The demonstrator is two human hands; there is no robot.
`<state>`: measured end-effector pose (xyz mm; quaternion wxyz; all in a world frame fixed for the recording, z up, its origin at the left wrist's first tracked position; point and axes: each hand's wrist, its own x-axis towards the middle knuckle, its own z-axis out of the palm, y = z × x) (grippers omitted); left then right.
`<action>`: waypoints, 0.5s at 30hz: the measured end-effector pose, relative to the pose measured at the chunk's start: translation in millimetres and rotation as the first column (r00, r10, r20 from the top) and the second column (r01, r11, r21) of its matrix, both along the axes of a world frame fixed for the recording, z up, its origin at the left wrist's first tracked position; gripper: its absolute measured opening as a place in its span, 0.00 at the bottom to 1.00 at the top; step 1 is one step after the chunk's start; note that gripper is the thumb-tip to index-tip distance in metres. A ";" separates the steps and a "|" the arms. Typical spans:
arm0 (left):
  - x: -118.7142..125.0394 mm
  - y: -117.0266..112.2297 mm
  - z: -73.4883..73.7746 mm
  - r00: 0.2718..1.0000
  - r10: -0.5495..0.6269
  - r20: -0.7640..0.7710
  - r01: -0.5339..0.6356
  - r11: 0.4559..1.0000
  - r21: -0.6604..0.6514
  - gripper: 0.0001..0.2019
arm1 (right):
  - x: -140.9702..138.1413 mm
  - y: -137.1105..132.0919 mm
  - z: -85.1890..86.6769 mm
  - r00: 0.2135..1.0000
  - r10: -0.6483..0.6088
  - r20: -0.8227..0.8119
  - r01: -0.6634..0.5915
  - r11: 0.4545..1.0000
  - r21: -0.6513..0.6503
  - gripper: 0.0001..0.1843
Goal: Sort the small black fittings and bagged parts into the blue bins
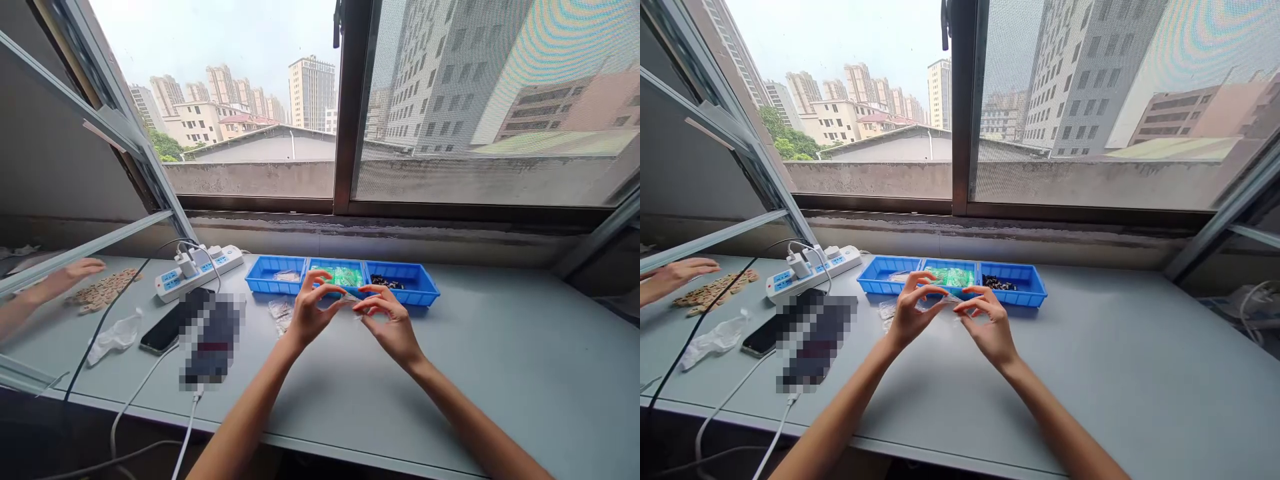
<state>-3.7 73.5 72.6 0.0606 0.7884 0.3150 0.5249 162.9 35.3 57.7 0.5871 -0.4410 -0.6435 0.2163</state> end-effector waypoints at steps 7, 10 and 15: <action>2.5 3.0 -1.4 1.000 -0.002 0.003 0.003 0.974 -0.228 0.09 | -5.8 2.2 -2.1 0.978 0.006 -0.207 -0.068 0.955 -0.290 0.21; -13.4 14.3 2.5 0.943 0.322 0.082 -0.289 0.917 -0.276 0.11 | -4.8 3.5 -2.9 0.970 -0.008 -0.242 -0.072 0.944 -0.321 0.24; -58.2 35.8 8.0 0.622 0.769 0.146 -0.709 0.633 -0.311 0.10 | -5.1 0.3 0.3 0.966 -0.010 -0.258 -0.085 0.931 -0.355 0.23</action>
